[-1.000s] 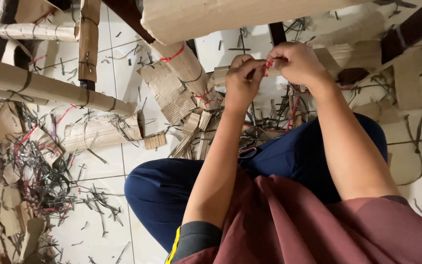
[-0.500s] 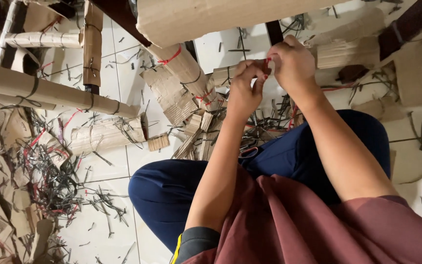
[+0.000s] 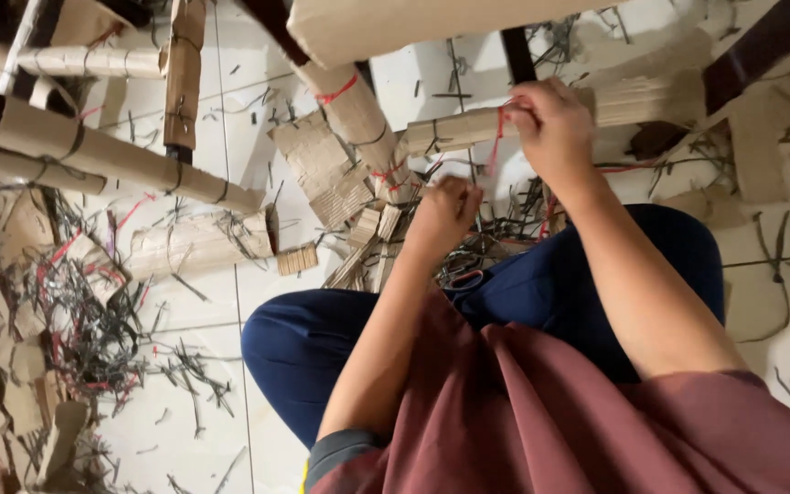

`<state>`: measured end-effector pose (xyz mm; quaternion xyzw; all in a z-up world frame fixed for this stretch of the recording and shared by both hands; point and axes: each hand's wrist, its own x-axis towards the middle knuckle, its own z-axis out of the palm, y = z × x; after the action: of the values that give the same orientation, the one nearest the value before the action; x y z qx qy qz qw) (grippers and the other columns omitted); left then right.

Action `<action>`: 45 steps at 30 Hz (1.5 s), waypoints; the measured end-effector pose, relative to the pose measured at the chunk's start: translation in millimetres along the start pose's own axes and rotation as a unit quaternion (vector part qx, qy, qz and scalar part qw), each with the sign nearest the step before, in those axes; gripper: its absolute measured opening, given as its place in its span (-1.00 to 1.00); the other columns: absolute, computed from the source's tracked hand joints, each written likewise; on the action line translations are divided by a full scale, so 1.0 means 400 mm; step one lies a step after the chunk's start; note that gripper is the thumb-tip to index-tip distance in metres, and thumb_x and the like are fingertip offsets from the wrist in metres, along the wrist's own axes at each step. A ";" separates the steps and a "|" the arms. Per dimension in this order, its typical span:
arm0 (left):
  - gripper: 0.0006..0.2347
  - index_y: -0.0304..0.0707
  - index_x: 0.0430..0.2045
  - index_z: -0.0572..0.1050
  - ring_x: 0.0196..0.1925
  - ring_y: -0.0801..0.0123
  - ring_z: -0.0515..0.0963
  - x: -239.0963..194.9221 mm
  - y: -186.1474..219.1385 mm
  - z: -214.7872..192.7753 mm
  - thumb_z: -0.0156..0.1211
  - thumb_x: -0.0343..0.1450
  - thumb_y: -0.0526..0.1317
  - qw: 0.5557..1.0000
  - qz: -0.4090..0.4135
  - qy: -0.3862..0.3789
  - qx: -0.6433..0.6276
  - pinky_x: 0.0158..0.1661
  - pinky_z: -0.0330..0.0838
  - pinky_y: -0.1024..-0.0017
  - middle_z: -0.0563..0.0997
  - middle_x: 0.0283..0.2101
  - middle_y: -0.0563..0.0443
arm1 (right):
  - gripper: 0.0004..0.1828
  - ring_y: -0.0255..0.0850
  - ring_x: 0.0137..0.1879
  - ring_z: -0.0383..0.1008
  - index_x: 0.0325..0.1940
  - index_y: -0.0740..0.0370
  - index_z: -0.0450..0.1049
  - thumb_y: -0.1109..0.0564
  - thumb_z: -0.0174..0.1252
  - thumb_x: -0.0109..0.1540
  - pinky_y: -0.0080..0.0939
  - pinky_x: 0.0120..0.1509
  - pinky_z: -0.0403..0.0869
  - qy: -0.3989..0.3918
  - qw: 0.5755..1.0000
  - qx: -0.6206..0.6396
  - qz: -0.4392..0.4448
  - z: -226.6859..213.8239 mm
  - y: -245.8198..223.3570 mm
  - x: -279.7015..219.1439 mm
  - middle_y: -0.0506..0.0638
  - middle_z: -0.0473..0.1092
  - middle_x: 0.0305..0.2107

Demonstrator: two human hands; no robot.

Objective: The person sits on the floor and ties red plastic strips around the legs of a cardboard chair to secure the structure. They use scissors to cut the excess strips after tying them. Finally, the person lifts the completed chair to inspect it.

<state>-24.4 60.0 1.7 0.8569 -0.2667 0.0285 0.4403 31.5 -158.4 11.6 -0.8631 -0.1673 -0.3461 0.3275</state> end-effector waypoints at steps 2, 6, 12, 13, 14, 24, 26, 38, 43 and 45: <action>-0.86 -0.27 -0.44 0.41 -0.36 -0.14 0.52 -0.104 -0.092 0.013 0.04 0.48 -0.21 0.997 -0.056 -0.055 0.000 -0.31 0.31 0.06 0.52 -0.38 -0.23 | -0.74 0.00 -0.09 0.50 0.06 0.33 0.53 0.28 0.41 0.33 -0.02 0.01 0.44 -0.050 0.998 -0.023 0.021 -0.057 -0.054 -0.008 0.14 0.51 -0.20; -0.46 -0.25 -0.03 0.37 0.11 -0.14 0.54 -0.291 -0.163 0.116 0.37 0.28 0.11 0.867 -0.355 -0.301 0.177 -0.02 0.47 -0.07 0.55 0.03 -0.24 | -0.82 -0.05 -0.34 0.43 -0.06 0.33 0.58 0.35 0.45 0.31 -0.04 -0.10 0.46 -0.130 0.990 -0.019 0.058 -0.074 -0.062 -0.098 0.14 0.32 -0.14; -0.89 -0.19 -0.50 0.48 -0.58 0.02 0.61 -0.393 -0.403 0.435 0.06 0.28 -0.18 0.882 -0.188 -0.010 0.431 -0.66 0.46 0.01 0.47 -0.61 0.01 | -0.83 0.03 0.11 0.56 -0.08 -0.14 0.65 0.01 0.23 0.27 0.16 0.19 0.50 -0.547 0.814 -0.059 0.188 0.065 -0.145 -0.198 -0.07 0.59 -0.18; -0.89 -0.19 -0.50 0.48 -0.58 0.02 0.61 -0.379 -0.389 0.417 0.06 0.28 -0.18 0.883 -0.191 -0.007 0.429 -0.66 0.46 0.01 0.47 -0.61 0.01 | -0.83 0.03 0.11 0.56 -0.08 -0.14 0.65 0.01 0.23 0.27 0.16 0.19 0.50 -0.549 0.813 -0.061 0.185 0.114 -0.126 -0.243 -0.07 0.59 -0.18; -0.90 -0.16 -0.61 0.50 -0.62 0.02 0.57 -0.364 -0.374 0.399 0.05 0.26 -0.21 0.875 -0.158 0.073 0.451 -0.60 0.44 0.00 0.45 -0.67 -0.02 | -0.82 0.03 0.06 0.59 -0.09 -0.10 0.66 0.06 0.26 0.24 0.14 0.15 0.53 -0.594 0.789 -0.065 0.143 0.162 -0.106 -0.288 -0.06 0.60 -0.22; -0.63 -0.29 -0.22 0.59 0.08 -0.49 0.45 -0.361 -0.466 0.394 -0.15 0.50 -0.02 0.878 -0.305 -0.212 0.301 0.11 0.02 -0.29 0.67 -0.20 -0.26 | -0.84 0.23 0.01 0.56 -0.21 0.30 0.56 0.29 0.06 0.22 0.26 0.04 0.56 -0.658 0.751 -0.053 -0.001 0.157 -0.276 -0.257 0.22 0.57 -0.28; -0.68 -0.21 -0.08 0.53 0.15 -0.39 0.43 -0.283 -0.380 0.293 -0.17 0.49 -0.08 0.868 -0.333 -0.268 0.251 0.16 0.04 -0.22 0.64 -0.06 -0.16 | -0.91 0.20 -0.06 0.58 -0.30 0.28 0.53 0.28 0.10 0.20 0.26 -0.08 0.56 -0.635 0.767 -0.085 -0.019 0.126 -0.285 -0.244 0.19 0.57 -0.34; -0.77 -0.24 0.02 0.43 0.03 0.20 0.54 -0.023 0.088 -0.151 -0.06 0.50 -0.43 0.987 -0.011 0.129 -0.099 0.06 0.49 0.34 0.51 0.03 -0.09 | -0.95 -0.27 -0.33 0.48 -0.27 0.24 0.61 0.22 0.31 0.21 -0.28 -0.29 0.41 -0.504 0.723 0.235 0.410 -0.226 -0.025 -0.275 0.01 0.60 -0.38; -0.62 -0.27 0.20 0.30 0.29 -0.06 0.48 0.065 0.064 -0.048 0.14 0.48 -0.45 0.995 0.035 0.089 0.010 0.31 0.41 0.02 0.50 0.18 -0.20 | -0.23 -0.43 -0.62 0.12 -0.01 0.49 0.43 -0.26 0.38 0.05 -0.48 -0.62 0.09 -0.368 0.547 0.578 0.481 -0.330 -0.080 -0.337 0.14 0.33 -0.44; -0.28 -0.10 0.37 0.15 0.46 -0.19 0.32 0.097 0.053 0.007 0.49 0.33 -0.23 0.987 -0.027 0.038 0.154 0.25 0.28 -0.24 0.38 0.40 -0.09 | -0.30 -0.12 -0.29 0.28 0.07 0.45 0.41 0.11 0.13 -0.15 -0.39 -0.60 0.09 -0.341 0.458 0.642 0.511 -0.342 -0.072 -0.384 0.22 0.34 -0.34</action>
<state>-1.9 31.0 26.7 0.9195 -0.2191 0.0900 0.3137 -158.4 -240.4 -9.5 -0.3885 0.0304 0.4109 0.8242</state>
